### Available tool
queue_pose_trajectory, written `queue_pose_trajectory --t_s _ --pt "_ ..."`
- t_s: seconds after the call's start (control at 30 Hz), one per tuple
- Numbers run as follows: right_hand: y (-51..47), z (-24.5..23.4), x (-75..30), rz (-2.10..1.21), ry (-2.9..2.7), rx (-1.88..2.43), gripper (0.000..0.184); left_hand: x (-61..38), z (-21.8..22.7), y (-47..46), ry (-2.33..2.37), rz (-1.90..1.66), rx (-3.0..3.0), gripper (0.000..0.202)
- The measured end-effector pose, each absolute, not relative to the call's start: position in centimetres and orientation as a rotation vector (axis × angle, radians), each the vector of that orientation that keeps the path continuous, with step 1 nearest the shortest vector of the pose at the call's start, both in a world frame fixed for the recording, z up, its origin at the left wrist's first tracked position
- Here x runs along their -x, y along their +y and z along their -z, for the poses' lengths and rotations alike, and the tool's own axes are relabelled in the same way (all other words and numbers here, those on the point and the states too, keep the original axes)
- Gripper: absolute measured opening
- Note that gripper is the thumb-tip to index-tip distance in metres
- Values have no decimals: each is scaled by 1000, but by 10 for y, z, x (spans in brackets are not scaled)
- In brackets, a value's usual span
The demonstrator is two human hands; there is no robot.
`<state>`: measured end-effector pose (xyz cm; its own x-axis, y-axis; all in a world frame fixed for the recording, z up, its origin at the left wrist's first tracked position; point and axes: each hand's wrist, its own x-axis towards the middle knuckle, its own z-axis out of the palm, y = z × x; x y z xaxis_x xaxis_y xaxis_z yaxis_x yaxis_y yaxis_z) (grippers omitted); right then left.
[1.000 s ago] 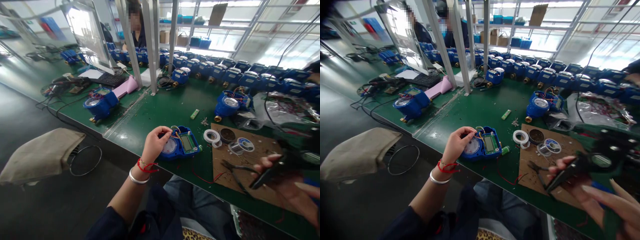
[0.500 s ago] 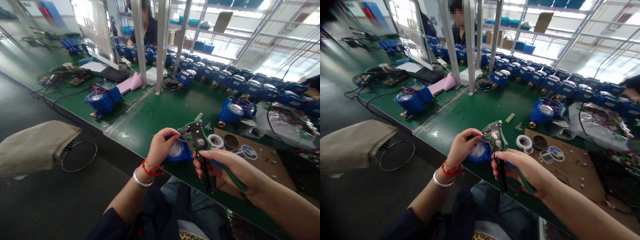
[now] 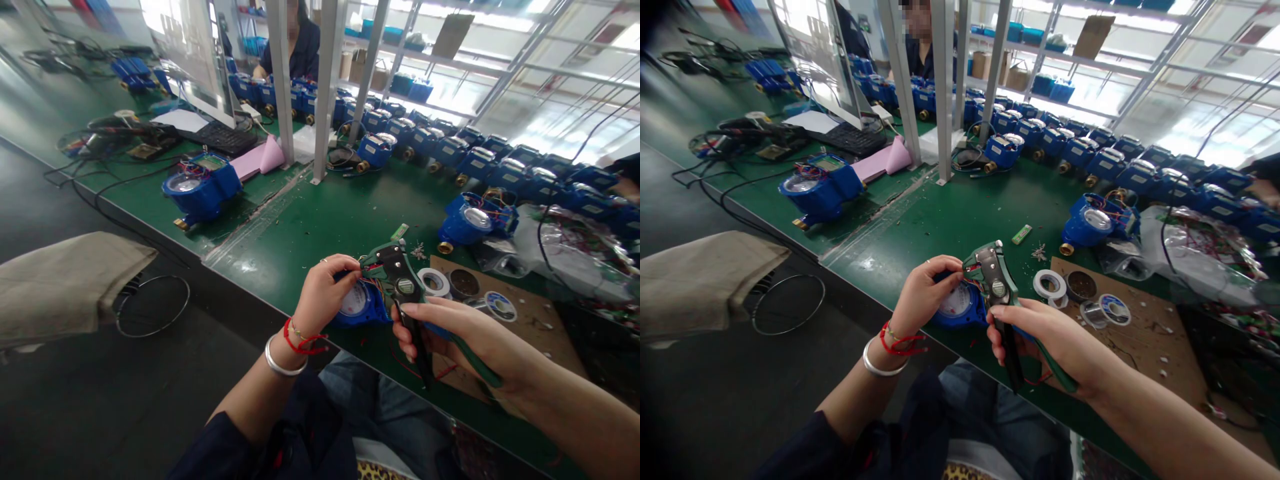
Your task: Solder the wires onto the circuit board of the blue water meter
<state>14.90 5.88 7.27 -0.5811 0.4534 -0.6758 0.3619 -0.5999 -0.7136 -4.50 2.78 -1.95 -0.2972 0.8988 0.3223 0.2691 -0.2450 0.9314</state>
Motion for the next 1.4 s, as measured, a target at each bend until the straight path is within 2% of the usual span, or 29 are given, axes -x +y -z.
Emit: queue_pose_trajectory --t_s 0.67,0.97,1.17,1.4 --pt "59 -74 -150 -2270 -1520 1464 32 39 18 22 1616 -1625 -1502 10" --pt "65 -73 -155 -2309 -1513 1446 35 40 17 23 1595 -1607 -1497 10" --pt "62 -76 -151 -2331 -1476 1435 27 41 18 22 1599 -1595 -1506 11" --pt "63 -75 -150 -2353 -1486 1409 33 41 16 22 1593 -1595 -1491 12"
